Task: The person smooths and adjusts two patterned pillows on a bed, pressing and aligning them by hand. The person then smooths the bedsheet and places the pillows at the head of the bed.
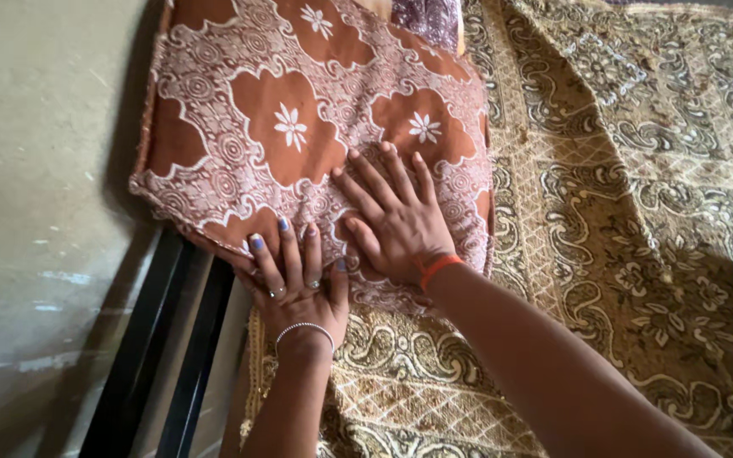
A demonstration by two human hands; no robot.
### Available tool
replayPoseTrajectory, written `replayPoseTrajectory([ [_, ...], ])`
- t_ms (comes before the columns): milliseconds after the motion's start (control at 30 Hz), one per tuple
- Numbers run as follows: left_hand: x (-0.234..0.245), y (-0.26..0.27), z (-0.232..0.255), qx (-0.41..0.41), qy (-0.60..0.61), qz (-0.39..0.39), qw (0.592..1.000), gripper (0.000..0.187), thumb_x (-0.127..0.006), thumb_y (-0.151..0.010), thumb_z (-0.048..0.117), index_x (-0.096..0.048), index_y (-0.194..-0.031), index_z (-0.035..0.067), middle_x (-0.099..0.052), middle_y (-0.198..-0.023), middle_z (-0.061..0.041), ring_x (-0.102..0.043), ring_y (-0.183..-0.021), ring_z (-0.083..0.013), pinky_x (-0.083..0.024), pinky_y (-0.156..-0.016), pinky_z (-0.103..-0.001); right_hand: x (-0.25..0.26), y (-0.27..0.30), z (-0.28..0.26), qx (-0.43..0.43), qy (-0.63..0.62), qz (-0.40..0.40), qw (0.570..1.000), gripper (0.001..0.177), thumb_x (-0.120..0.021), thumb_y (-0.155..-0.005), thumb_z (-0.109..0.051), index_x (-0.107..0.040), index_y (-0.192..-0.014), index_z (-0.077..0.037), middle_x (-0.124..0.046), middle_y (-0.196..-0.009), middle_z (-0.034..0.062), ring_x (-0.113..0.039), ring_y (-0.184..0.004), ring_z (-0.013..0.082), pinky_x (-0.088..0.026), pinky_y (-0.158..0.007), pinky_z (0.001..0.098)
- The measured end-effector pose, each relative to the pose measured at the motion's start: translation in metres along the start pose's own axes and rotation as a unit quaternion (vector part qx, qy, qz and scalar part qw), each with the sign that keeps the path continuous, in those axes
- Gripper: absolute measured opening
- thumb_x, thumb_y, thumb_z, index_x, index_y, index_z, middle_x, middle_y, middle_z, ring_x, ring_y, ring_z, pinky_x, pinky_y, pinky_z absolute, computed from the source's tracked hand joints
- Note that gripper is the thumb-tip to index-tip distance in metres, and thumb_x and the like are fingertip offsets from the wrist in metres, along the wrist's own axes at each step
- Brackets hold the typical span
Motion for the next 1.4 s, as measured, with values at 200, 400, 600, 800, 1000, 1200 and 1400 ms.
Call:
replayPoseTrajectory([
  [200, -0.011, -0.004, -0.004, 0.022, -0.015, -0.078, 0.997, 0.073, -0.039, -0.098, 0.058, -0.029, -0.163, 0.027, -0.004, -0.174, -0.006, 0.007, -0.155, -0.0419, -0.007, -0.118, -0.077, 0.002, 0.002, -0.001, 0.000, 0.002, 0.011, 1.000, 0.065, -0.038, -0.103, -0.044, -0.026, -0.164, -0.026, -0.026, -0.169, 0.0058, -0.015, -0.157, 0.0381, -0.004, -0.124, 0.0613],
  [400, -0.004, -0.001, -0.003, 0.007, -0.025, -0.039, 0.999, 0.072, -0.041, -0.101, 0.058, -0.030, -0.165, 0.025, -0.005, -0.174, -0.008, 0.007, -0.156, -0.0422, -0.009, -0.120, -0.077, 0.001, 0.002, 0.000, 0.002, -0.001, 0.003, 1.000, 0.067, -0.039, -0.101, -0.044, -0.025, -0.164, -0.025, -0.025, -0.170, 0.0064, -0.014, -0.157, 0.0392, -0.004, -0.124, 0.0612],
  [600, 0.009, -0.002, 0.002, -0.016, 0.008, 0.025, 1.000, 0.071, -0.047, -0.103, 0.052, -0.032, -0.165, 0.022, -0.013, -0.173, -0.012, -0.002, -0.156, -0.0466, -0.016, -0.120, -0.078, 0.003, 0.002, -0.001, -0.003, -0.004, 0.011, 1.000, 0.066, -0.040, -0.102, -0.043, -0.027, -0.164, -0.025, -0.026, -0.170, 0.0063, -0.015, -0.157, 0.0384, -0.005, -0.125, 0.0608],
  [800, 0.023, -0.002, 0.004, -0.028, 0.000, 0.077, 0.997, 0.068, -0.050, -0.105, 0.050, -0.033, -0.164, 0.021, -0.020, -0.172, -0.012, -0.009, -0.157, -0.0449, -0.022, -0.121, -0.076, 0.001, 0.002, -0.002, -0.005, -0.006, 0.005, 1.000, 0.066, -0.041, -0.102, -0.043, -0.027, -0.164, -0.024, -0.027, -0.169, 0.0074, -0.016, -0.157, 0.0388, -0.005, -0.125, 0.0604],
  [1000, 0.024, -0.005, 0.004, -0.024, 0.018, 0.050, 0.998, 0.068, -0.049, -0.104, 0.048, -0.034, -0.164, 0.019, -0.022, -0.171, -0.013, -0.012, -0.156, -0.0473, -0.026, -0.120, -0.072, 0.002, 0.003, -0.002, -0.007, -0.009, 0.005, 1.000, 0.066, -0.040, -0.102, -0.042, -0.027, -0.164, -0.024, -0.026, -0.170, 0.0073, -0.015, -0.157, 0.0388, -0.004, -0.126, 0.0597],
  [1200, 0.008, -0.005, 0.002, 0.002, 0.023, -0.036, 0.999, 0.073, -0.046, -0.099, 0.051, -0.031, -0.164, 0.021, -0.019, -0.171, -0.013, -0.010, -0.155, -0.0495, -0.027, -0.117, -0.070, 0.001, 0.004, -0.001, -0.014, -0.002, -0.006, 1.000, 0.065, -0.039, -0.103, -0.042, -0.026, -0.164, -0.025, -0.025, -0.171, 0.0066, -0.013, -0.158, 0.0370, -0.003, -0.126, 0.0598],
  [1400, 0.010, -0.004, 0.001, -0.002, 0.044, -0.018, 0.999, 0.072, -0.046, -0.101, 0.051, -0.028, -0.164, 0.021, -0.019, -0.172, -0.013, -0.010, -0.155, -0.0504, -0.028, -0.116, -0.071, -0.001, 0.001, -0.001, -0.012, 0.007, -0.017, 1.000, 0.068, -0.040, -0.101, -0.042, -0.027, -0.164, -0.024, -0.025, -0.170, 0.0075, -0.014, -0.157, 0.0386, -0.003, -0.125, 0.0601],
])
Point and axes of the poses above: each hand's wrist, its own y-axis away from the middle knuckle, its own x-axis out of the back of the hand, z = x × y, the point moved 10 cm from there along -y, towards the middle knuckle
